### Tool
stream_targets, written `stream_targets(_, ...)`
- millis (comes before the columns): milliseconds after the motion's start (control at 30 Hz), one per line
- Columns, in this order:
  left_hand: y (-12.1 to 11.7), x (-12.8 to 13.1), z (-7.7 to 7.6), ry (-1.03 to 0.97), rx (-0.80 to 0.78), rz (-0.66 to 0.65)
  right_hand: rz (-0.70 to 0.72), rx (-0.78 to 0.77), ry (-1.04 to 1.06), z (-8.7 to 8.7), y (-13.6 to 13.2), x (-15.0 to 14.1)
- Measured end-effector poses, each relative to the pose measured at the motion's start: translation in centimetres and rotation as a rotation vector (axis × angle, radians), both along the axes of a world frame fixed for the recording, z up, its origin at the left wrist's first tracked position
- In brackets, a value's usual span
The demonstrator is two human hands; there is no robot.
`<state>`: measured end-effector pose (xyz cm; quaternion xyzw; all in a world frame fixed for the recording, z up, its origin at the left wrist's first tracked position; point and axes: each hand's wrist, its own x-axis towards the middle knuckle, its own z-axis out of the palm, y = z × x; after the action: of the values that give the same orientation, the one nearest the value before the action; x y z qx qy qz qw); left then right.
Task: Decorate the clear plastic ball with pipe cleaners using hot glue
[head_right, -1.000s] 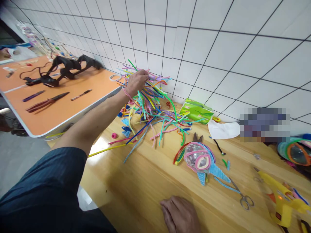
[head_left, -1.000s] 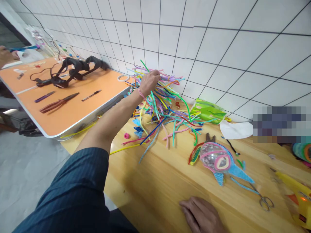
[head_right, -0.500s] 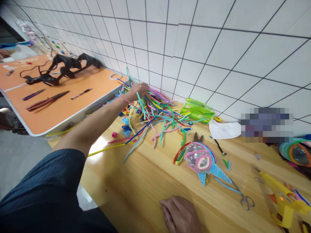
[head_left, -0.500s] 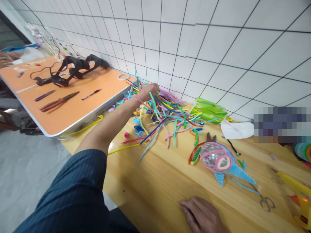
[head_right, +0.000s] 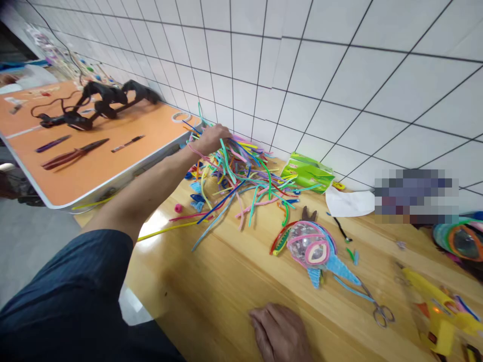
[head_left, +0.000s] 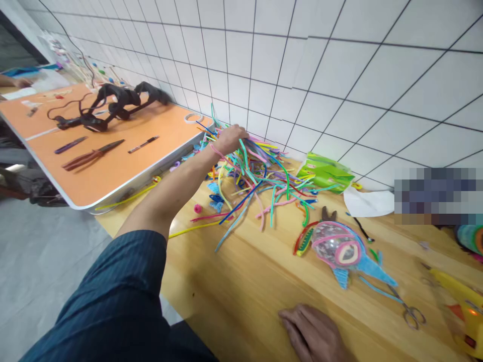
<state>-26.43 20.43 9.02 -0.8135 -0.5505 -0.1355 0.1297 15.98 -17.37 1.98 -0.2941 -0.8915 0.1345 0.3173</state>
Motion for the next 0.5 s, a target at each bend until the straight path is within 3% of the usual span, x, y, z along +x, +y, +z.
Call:
stream_targets(133,0.5,0.8,2.1,-0.053,0.005,0.097,0.006,0.003,-0.013,0.0,0.0,0.1)
stream_targets(233,1.0,1.6,2.5,-0.121,0.008,0.177,0.003,0.011,-0.005,0.0,0.1,0.1)
stream_targets(333,1.8,2.0,1.9,-0.171,-0.007,0.164,0.003,0.006,-0.010,-0.1,0.1,0.0)
stream_targets(500,2.5,1.9,-0.4,-0.154,-0.093,0.041,-0.003,0.016,-0.008,0.0,0.0,-0.1)
